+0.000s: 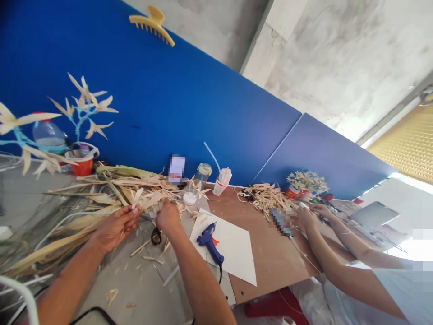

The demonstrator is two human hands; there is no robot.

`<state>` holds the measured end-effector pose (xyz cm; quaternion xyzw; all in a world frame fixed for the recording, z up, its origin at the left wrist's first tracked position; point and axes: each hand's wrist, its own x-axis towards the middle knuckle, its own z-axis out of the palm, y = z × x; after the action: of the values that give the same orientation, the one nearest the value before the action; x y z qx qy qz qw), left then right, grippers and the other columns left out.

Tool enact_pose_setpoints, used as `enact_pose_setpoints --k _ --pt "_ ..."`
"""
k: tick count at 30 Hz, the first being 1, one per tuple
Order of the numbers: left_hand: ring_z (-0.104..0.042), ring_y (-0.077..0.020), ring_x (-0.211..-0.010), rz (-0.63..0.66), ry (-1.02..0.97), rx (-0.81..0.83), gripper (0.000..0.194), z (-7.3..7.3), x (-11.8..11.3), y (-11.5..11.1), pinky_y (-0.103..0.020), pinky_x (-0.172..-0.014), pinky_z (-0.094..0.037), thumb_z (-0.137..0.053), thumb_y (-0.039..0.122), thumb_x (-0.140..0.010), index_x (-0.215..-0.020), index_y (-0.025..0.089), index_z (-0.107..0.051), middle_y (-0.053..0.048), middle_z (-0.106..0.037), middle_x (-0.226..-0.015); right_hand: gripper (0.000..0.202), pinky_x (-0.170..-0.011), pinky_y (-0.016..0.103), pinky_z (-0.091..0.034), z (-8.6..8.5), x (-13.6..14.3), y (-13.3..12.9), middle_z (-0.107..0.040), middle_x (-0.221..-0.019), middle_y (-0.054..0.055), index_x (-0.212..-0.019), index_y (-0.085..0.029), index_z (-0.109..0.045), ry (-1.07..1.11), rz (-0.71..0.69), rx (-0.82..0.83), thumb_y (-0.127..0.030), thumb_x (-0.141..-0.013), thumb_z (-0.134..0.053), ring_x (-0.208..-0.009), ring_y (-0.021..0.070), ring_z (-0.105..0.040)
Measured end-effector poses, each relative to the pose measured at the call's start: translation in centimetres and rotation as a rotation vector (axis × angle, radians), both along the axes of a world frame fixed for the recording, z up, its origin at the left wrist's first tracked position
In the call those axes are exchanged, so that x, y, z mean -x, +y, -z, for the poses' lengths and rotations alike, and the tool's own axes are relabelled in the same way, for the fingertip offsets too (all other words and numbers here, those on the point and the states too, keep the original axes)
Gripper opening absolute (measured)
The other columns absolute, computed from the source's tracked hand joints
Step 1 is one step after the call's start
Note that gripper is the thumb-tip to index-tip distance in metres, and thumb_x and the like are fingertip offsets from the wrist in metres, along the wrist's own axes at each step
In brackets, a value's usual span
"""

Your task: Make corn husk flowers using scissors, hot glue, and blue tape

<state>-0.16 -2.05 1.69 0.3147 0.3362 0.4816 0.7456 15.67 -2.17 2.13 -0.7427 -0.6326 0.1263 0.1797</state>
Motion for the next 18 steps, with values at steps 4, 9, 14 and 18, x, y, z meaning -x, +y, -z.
enact_pose_setpoints --k 4,9,14,18 --pt "-0.024 -0.0010 -0.039 -0.005 -0.003 -0.003 0.038 0.2 -0.1 0.1 -0.016 -0.038 -0.025 -0.086 0.028 -0.051 -0.071 0.014 -0.058 0.011 -0.038 -0.048 0.039 -0.073 0.032 -0.048 -0.2 1.7 0.9 -0.070 -0.097 0.018 -0.115 -0.010 -0.055 -0.148 -0.023 0.023 -0.017 -0.077 -0.055 -0.092 0.0269 -0.067" --pt "-0.024 -0.0010 -0.038 -0.011 -0.015 0.003 0.037 0.6 0.1 0.3 -0.016 -0.038 -0.024 -0.085 0.030 -0.054 -0.071 0.014 -0.056 0.012 -0.037 -0.047 0.039 -0.075 0.032 -0.049 -1.0 2.0 0.6 -0.070 -0.101 0.018 -0.117 -0.011 -0.054 -0.116 -0.018 0.084 -0.022 -0.079 -0.054 -0.095 0.0266 -0.067" --pt "-0.024 -0.0016 -0.038 0.017 -0.011 -0.017 0.034 0.8 0.3 0.4 -0.016 -0.038 -0.025 -0.082 0.033 -0.061 -0.067 0.015 -0.054 0.011 -0.034 -0.046 0.037 -0.080 0.031 -0.048 -1.3 -0.1 -1.4 -0.068 -0.107 0.014 -0.119 -0.014 -0.056 -0.070 -0.040 0.073 -0.027 -0.084 -0.052 -0.098 0.0230 -0.065" --pt "-0.023 -0.0009 -0.038 0.034 -0.037 -0.052 0.029 0.9 0.2 0.5 -0.016 -0.037 -0.023 -0.079 0.032 -0.064 -0.068 0.013 -0.058 0.010 -0.037 -0.049 0.039 -0.083 0.036 -0.046 -1.1 -1.8 -3.4 -0.065 -0.111 0.016 -0.115 -0.014 -0.059 -0.283 -0.170 0.085 -0.012 -0.076 -0.055 -0.104 0.0269 -0.061"
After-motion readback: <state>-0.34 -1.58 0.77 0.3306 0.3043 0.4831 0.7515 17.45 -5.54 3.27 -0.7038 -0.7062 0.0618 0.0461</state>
